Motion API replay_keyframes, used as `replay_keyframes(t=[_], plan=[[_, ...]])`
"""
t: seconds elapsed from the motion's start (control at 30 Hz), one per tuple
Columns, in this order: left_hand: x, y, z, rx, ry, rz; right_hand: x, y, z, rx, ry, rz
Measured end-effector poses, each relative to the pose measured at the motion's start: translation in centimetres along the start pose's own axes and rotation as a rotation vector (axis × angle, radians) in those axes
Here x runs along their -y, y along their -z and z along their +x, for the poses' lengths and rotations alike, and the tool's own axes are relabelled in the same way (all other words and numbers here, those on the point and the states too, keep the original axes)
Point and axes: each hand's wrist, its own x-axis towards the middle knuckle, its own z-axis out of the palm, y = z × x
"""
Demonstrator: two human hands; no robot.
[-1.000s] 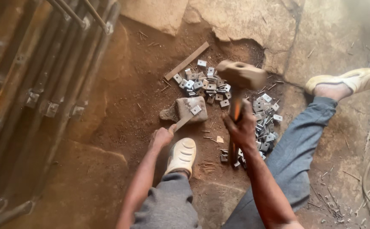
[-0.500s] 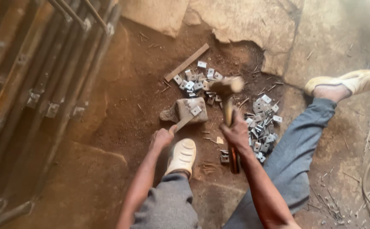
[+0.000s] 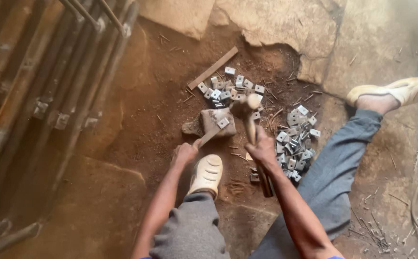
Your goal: The person sits on the floor and repeatedly hammers small metal brackets placed on a stone block using a hammer and a metal rod. The person picks up brackets from a pile, positions them, and strikes them to shape or flatten them.
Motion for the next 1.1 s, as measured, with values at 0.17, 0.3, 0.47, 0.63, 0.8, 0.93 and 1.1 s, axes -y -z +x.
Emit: replay_keyframes(t=[0.17, 0.3, 0.47, 0.63, 0.8, 0.93, 1.1], plan=[[-0.8, 0.9, -0.1, 0.003, 0.012, 0.002, 1.6, 3.3, 0.8, -0.244, 0.205, 0.099], [-1.7, 2.0, -1.9, -0.004, 0.04, -0.044, 0.7, -0.5, 0.5, -0.426, 0.358, 0.006], [-2.4, 3.2, -3.6, 0.01, 0.05, -0.092, 2.0, -1.6, 2.1, 0.31, -0.383, -0.119], [-2.2, 3.0, -3.1, -0.014, 0.015, -0.052, 4.4, 2.3, 1.9, -0.008, -0.087, 0.075], [-1.6, 2.1, -2.0, -0.008, 0.032, -0.048, 1.5, -0.6, -0.1, -0.286, 0.265, 0.126], [-1.7, 2.2, -1.2, -0.022, 0.028, -0.054, -2.8, -4.6, -0.7, -0.045, 0.089, -0.244], [-0.9, 1.1, -1.5, -0.03, 0.009, -0.058, -7.1, -5.3, -6.2, -0.044, -0.046, -0.011]])
